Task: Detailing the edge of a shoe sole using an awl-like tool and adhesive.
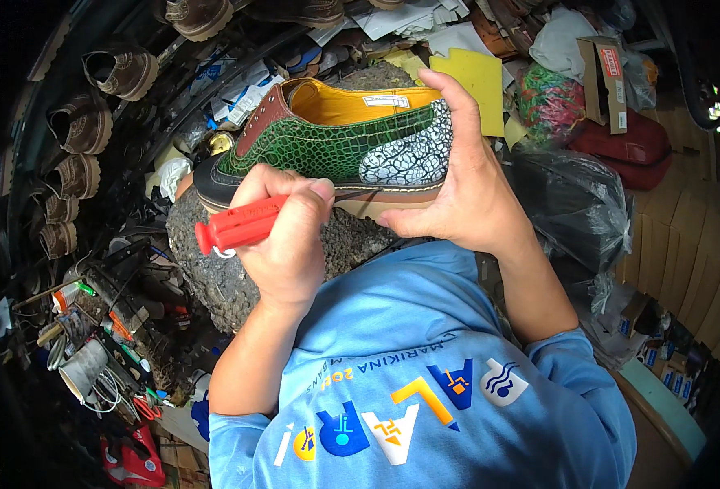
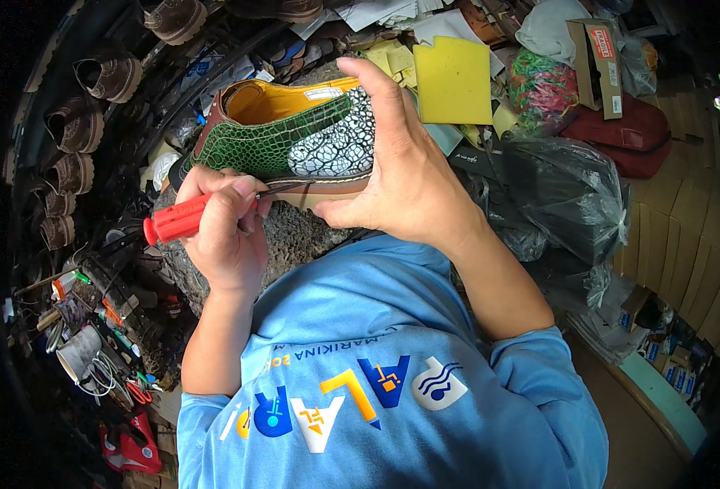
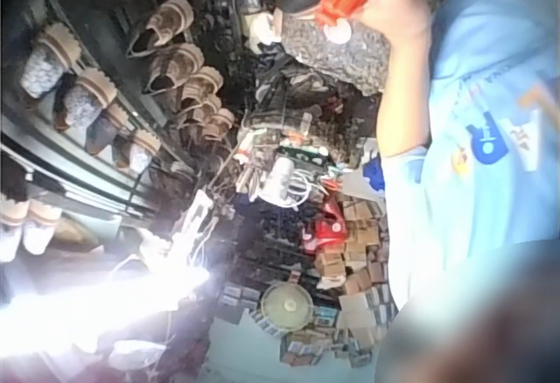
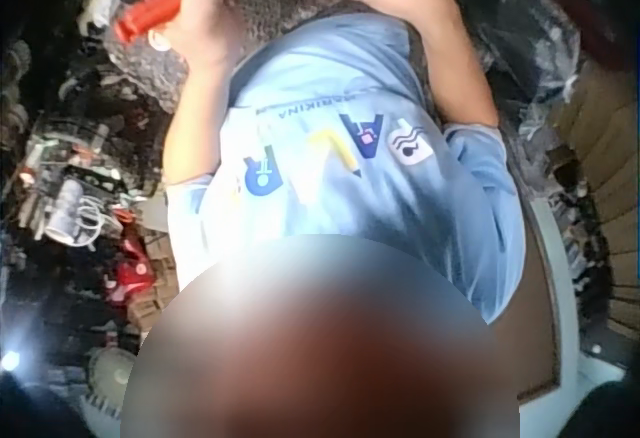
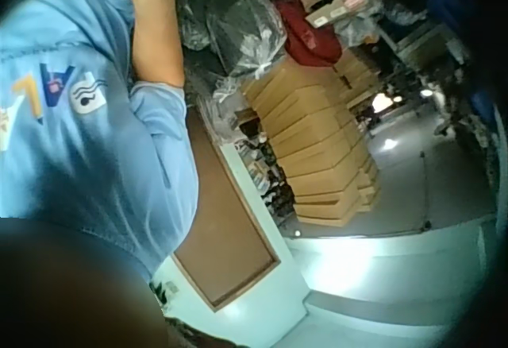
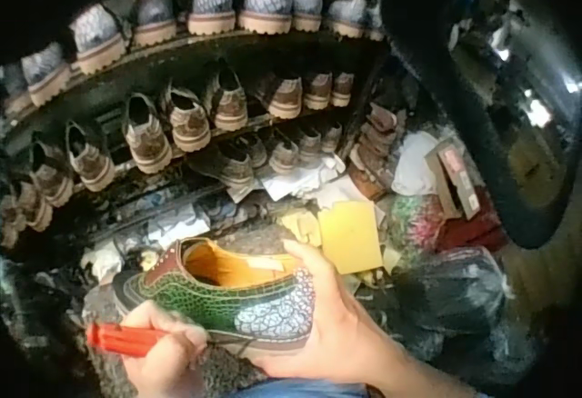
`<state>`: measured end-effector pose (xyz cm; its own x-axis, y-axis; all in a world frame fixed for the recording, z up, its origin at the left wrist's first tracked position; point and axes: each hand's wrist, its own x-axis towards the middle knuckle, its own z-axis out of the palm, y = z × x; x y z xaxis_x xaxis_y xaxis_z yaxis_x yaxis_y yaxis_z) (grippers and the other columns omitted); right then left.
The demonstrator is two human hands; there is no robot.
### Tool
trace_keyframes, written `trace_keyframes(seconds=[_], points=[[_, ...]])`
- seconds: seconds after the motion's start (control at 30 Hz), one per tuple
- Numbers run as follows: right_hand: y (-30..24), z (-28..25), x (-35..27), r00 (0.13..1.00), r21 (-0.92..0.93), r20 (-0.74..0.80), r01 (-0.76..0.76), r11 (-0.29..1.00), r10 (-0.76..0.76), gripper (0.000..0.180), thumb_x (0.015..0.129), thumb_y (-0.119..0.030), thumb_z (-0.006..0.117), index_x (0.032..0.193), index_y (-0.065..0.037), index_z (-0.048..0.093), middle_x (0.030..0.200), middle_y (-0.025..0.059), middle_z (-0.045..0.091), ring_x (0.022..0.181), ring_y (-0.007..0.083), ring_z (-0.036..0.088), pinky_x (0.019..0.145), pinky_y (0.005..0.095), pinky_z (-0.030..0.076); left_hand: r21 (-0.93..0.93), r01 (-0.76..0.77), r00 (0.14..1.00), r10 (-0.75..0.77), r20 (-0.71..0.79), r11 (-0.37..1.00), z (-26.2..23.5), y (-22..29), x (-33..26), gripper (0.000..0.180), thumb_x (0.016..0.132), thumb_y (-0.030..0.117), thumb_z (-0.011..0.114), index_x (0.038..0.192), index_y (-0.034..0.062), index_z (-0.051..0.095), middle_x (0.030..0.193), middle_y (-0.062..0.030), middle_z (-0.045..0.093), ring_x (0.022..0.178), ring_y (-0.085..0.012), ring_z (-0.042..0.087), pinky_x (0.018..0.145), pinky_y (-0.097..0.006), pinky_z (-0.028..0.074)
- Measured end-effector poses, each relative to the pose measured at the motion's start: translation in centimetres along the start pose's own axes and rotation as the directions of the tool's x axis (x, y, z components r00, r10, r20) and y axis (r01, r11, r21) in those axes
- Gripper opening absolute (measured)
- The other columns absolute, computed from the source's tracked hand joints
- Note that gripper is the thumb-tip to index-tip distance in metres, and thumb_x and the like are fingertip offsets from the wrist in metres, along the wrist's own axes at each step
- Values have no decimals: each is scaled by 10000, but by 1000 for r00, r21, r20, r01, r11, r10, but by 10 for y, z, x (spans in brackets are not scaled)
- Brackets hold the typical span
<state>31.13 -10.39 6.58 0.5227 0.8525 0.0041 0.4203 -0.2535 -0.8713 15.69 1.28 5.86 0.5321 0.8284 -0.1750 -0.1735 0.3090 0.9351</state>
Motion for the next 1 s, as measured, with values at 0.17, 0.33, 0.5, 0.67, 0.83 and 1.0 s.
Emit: trace_keyframes(seconds=[0.17,0.33,0.5,0.67,0.83,1.0], points=[[1,-1,2,1000,-126,15,15,992,-13,1208,534,-141,897,1503,-99,176,1249,186,573,1150,280,583,1024,375,436,174,-100,995,95,33,980,0,0,-4,111,792,53,603,744,51,504,610,-43,505,501,-107,443,551,-308,446],[3,-2,5,999,-71,30,-11,997,13,1212,539,-142,900,1506,-98,171,1263,183,569,1160,271,578,1028,373,434,-165,-55,995,41,-86,985,-21,5,-3,135,828,85,581,737,76,482,550,-24,425,490,-124,385,543,-311,411],[1,0,6,999,40,27,-31,999,30,1146,529,-160,888,1477,-80,249,1355,240,458,1258,377,488,1065,410,392,-13,-263,922,247,-298,965,-95,13,-11,181,860,125,578,712,86,481,580,-20,476,503,-87,391,566,-292,397],[-1,-1,10,1000,90,-7,-15,996,15,1148,516,-109,883,1477,-70,255,1317,187,515,1212,276,530,1053,359,403,480,-142,835,365,-411,866,-157,-15,-14,87,831,48,625,759,30,579,667,-36,572,537,-79,468,556,-248,419],[-8,3,12,998,168,34,-58,984,53,1165,525,-94,878,1485,-67,217,1259,178,559,1155,251,573,1019,358,440,680,-43,859,375,-349,732,-173,-40,-21,129,853,61,695,773,7,609,674,-17,588,543,-61,490,520,-209,377],[-8,2,11,1000,109,2,-15,994,15,1169,529,-96,877,1486,-66,207,1247,180,571,1143,254,583,1012,359,450,644,12,872,307,-381,765,-171,-43,-20,154,843,92,726,783,-20,639,724,-40,635,658,-89,551,628,-239,440]])
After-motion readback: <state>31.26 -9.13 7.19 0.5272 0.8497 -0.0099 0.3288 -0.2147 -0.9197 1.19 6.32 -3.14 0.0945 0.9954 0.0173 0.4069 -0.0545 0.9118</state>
